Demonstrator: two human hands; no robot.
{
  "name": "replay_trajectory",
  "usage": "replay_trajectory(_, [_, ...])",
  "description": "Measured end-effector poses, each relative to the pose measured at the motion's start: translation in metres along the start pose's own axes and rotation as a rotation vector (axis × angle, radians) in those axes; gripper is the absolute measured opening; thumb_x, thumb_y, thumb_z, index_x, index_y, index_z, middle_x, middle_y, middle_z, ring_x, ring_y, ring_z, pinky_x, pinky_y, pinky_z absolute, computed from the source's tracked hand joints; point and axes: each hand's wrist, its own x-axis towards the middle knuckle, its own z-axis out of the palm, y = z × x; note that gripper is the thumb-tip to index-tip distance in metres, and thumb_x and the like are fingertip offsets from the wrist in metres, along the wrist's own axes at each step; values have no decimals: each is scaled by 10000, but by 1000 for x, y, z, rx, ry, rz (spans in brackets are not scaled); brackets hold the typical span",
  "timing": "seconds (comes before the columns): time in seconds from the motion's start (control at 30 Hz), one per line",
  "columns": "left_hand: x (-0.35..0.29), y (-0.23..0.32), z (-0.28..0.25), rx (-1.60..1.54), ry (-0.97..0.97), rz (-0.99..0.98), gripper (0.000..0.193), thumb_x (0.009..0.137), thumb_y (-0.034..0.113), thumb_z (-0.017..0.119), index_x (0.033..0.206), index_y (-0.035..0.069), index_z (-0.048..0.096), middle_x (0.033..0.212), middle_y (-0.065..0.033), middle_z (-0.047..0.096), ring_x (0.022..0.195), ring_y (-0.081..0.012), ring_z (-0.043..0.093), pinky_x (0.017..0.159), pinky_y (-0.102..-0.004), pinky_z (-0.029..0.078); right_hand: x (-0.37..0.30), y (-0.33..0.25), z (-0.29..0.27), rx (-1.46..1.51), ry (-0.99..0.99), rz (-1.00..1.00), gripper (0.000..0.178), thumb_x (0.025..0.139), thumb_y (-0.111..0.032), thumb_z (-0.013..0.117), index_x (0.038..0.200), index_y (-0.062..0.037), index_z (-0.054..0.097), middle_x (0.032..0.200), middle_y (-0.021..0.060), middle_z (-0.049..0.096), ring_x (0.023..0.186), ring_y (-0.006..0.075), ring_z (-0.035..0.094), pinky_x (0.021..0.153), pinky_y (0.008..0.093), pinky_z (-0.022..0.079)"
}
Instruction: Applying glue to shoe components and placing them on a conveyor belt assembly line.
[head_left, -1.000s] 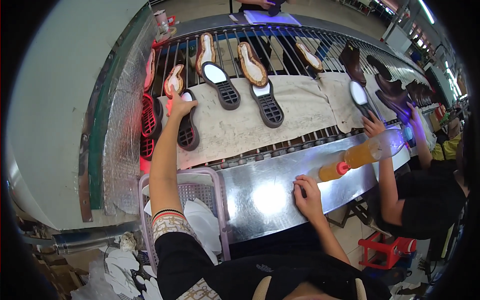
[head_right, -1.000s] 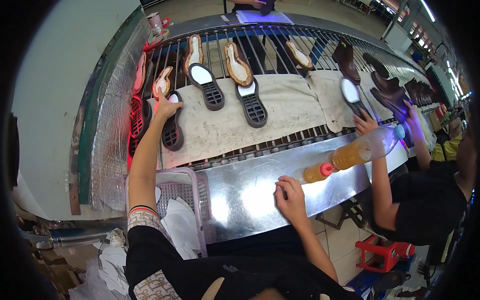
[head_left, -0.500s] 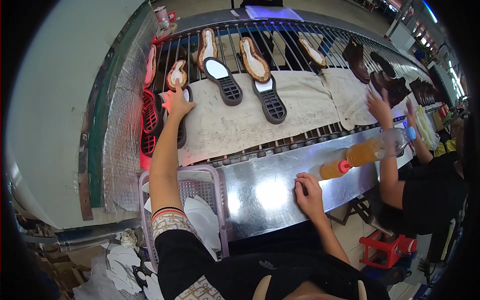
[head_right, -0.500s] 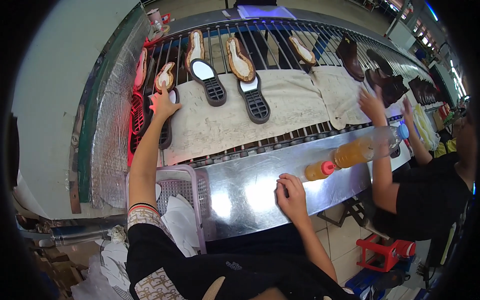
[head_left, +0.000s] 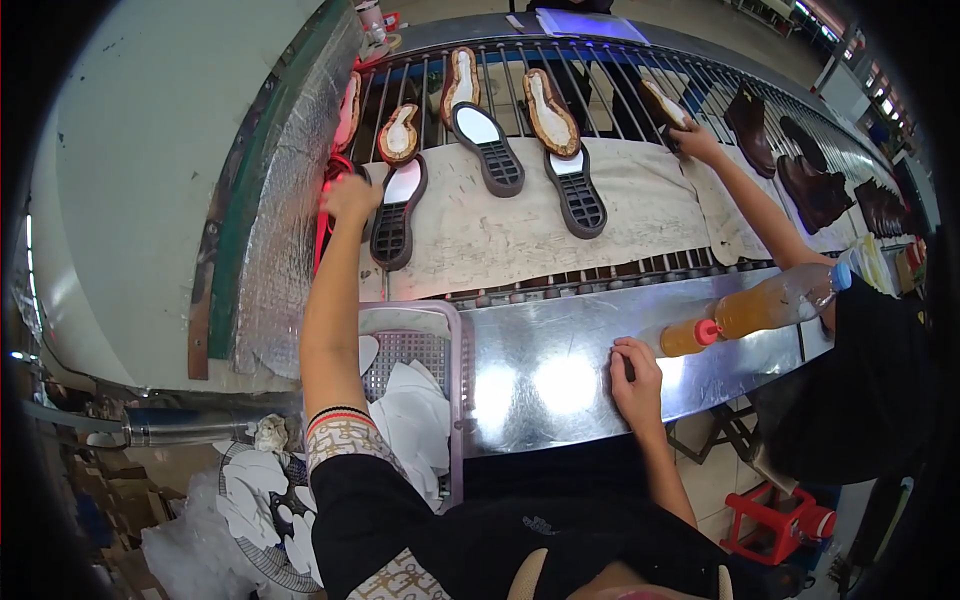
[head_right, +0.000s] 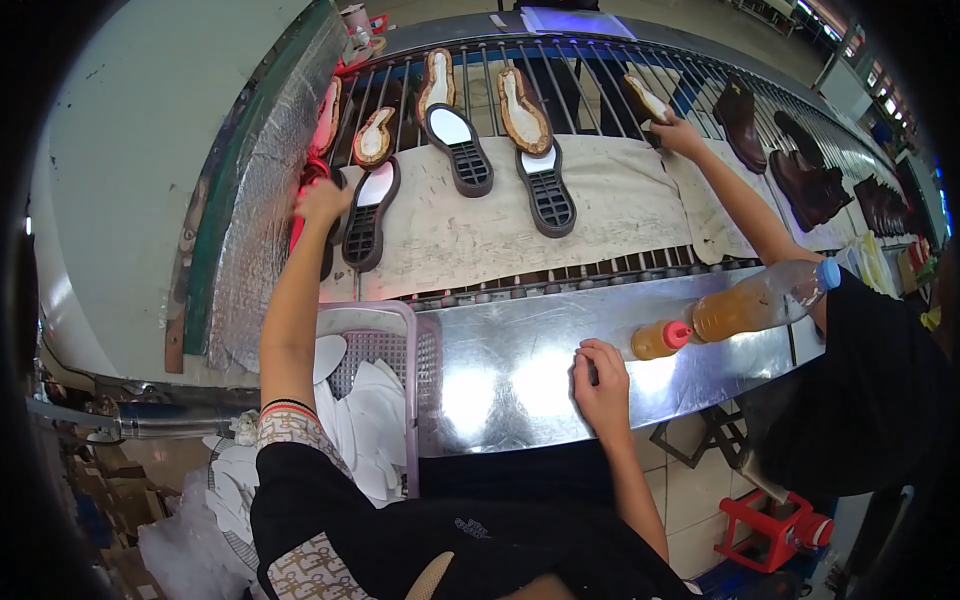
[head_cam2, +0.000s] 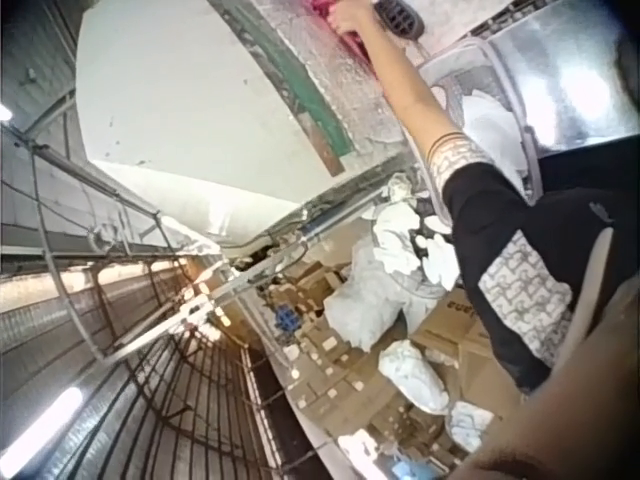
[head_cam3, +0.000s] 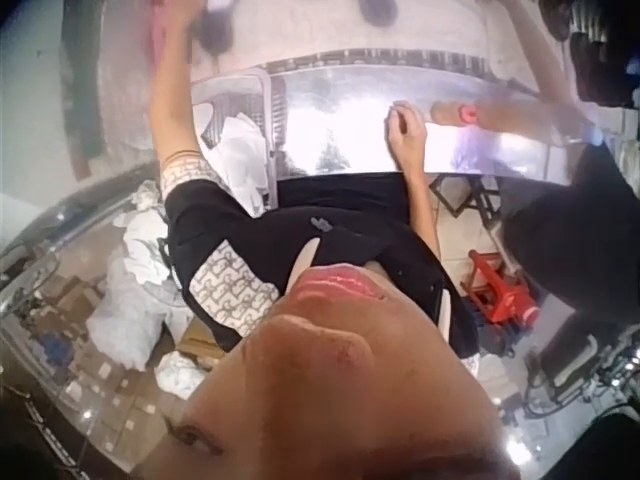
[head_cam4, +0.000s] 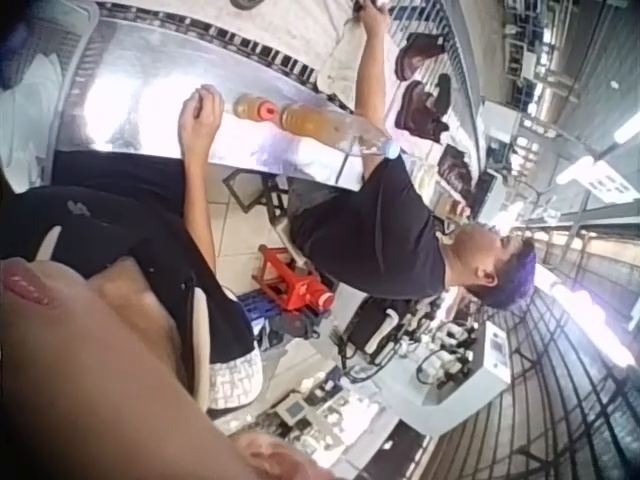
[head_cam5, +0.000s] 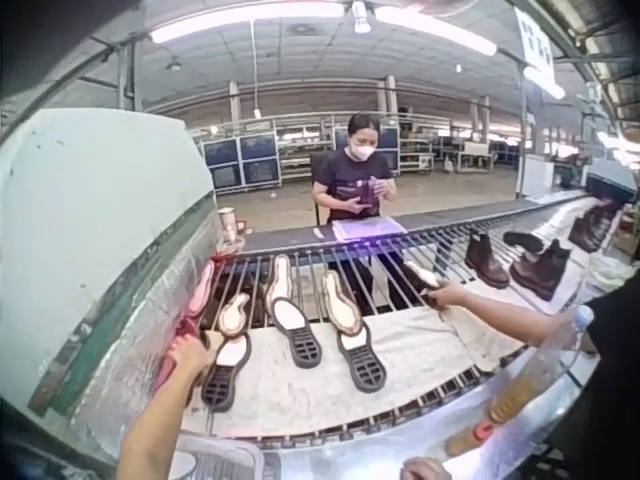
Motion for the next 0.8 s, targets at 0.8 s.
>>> replay_trajectory(0.8, [-254, 13, -132, -682, -525, 743, 435, 853, 371, 490, 1084, 4, 509, 921, -272, 607, 911, -424, 583, 806, -488, 447, 6, 18, -7, 186, 62, 73, 316, 847, -184, 597, 1077, 28, 547, 1186, 169, 517, 1023, 295, 536, 811, 334, 452])
